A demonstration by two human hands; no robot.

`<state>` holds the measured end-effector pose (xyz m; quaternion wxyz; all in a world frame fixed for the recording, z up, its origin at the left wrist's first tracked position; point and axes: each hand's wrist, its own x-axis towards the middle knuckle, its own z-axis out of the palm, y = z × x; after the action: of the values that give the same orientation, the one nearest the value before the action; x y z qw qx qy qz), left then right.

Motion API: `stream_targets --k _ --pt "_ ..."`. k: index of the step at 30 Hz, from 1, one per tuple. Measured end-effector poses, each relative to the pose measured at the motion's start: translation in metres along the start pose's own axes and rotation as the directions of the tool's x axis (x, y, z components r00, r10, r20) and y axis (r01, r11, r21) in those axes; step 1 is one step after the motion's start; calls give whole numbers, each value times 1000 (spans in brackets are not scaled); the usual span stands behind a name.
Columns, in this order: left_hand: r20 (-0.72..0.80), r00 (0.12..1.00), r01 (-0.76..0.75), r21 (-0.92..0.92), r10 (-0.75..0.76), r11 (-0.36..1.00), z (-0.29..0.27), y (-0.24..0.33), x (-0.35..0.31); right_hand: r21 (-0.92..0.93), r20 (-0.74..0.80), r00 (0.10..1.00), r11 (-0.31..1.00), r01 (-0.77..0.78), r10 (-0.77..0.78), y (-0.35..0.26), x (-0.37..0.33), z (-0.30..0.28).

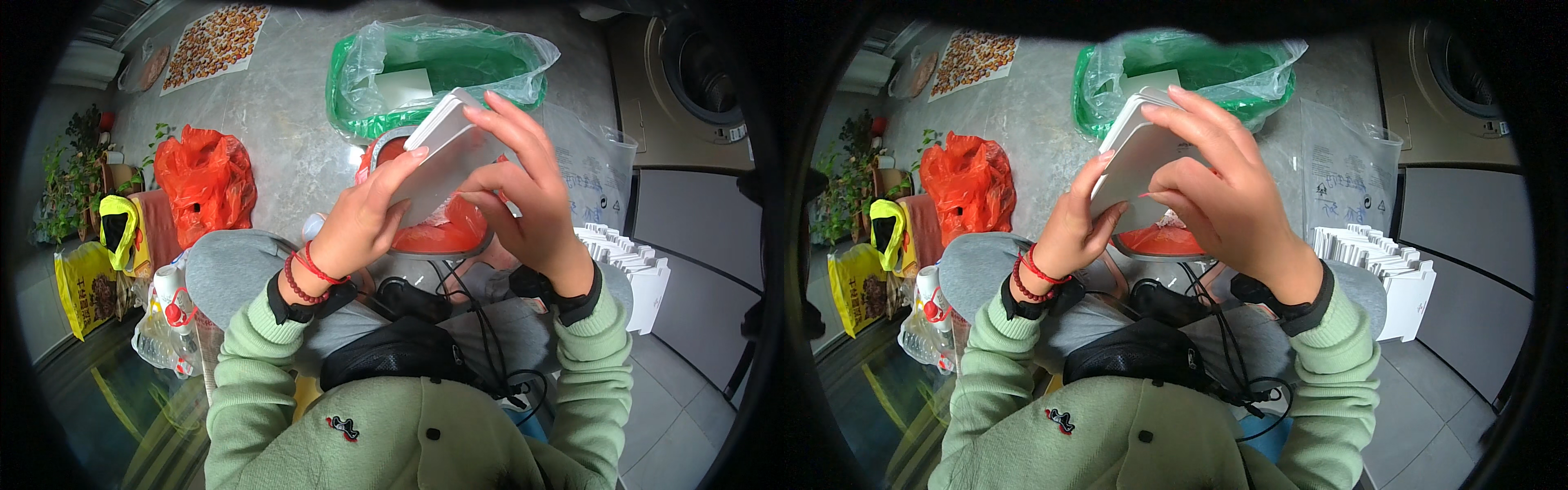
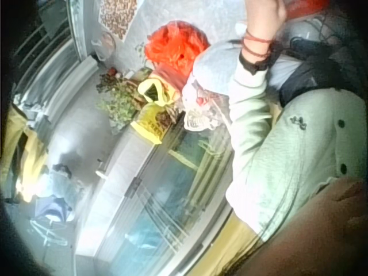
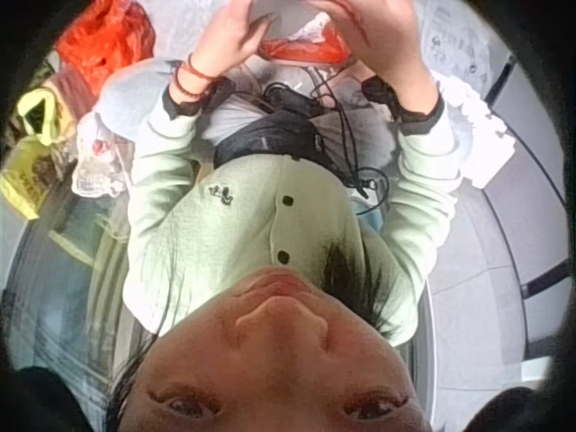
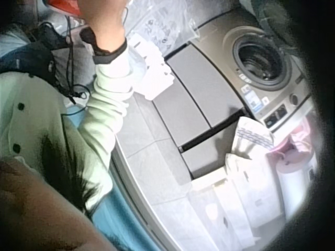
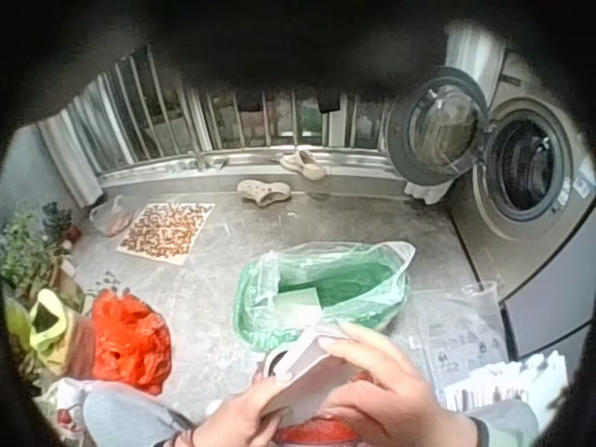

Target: The person repeatedly inserts a red plastic pin into pre-punched holes on white cardboard pieces labeled 'slinger', then removes the pin and repeats the process on different pieces. The person handles multiple cardboard pieces and a red pin, occasionally stacking or placing pieces into a nearby container.

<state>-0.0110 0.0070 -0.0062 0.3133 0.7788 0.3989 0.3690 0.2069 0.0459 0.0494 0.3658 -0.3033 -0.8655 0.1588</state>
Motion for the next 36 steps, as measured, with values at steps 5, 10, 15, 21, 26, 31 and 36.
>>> stream_targets --k 5,10,15,21,26,31,36 --pt "13 1000 25 -36 -24 999 -3 -3 0 159 -29 995 983 -89 95 -2 -4 -8" --pt "113 952 302 -190 -285 934 -6 -5 -7 178 -76 941 933 -313 330 12 -3 -14" --pt "147 940 336 -220 -309 916 -10 -6 -10 38 73 974 976 -216 213 22 -9 -19" --pt "191 967 183 -75 -166 980 -20 -9 -5 -59 111 990 995 -84 91 26 -14 -16" --pt "244 967 76 2 -74 997 -21 -7 -5 -81 79 983 983 -162 168 27 -17 0" --pt "242 969 64 -54 -49 997 -24 -7 -2 14 111 963 969 -248 245 26 -22 2" --pt "285 955 106 -46 -88 993 -32 -6 -1 45 140 954 961 -274 265 28 -21 -8"
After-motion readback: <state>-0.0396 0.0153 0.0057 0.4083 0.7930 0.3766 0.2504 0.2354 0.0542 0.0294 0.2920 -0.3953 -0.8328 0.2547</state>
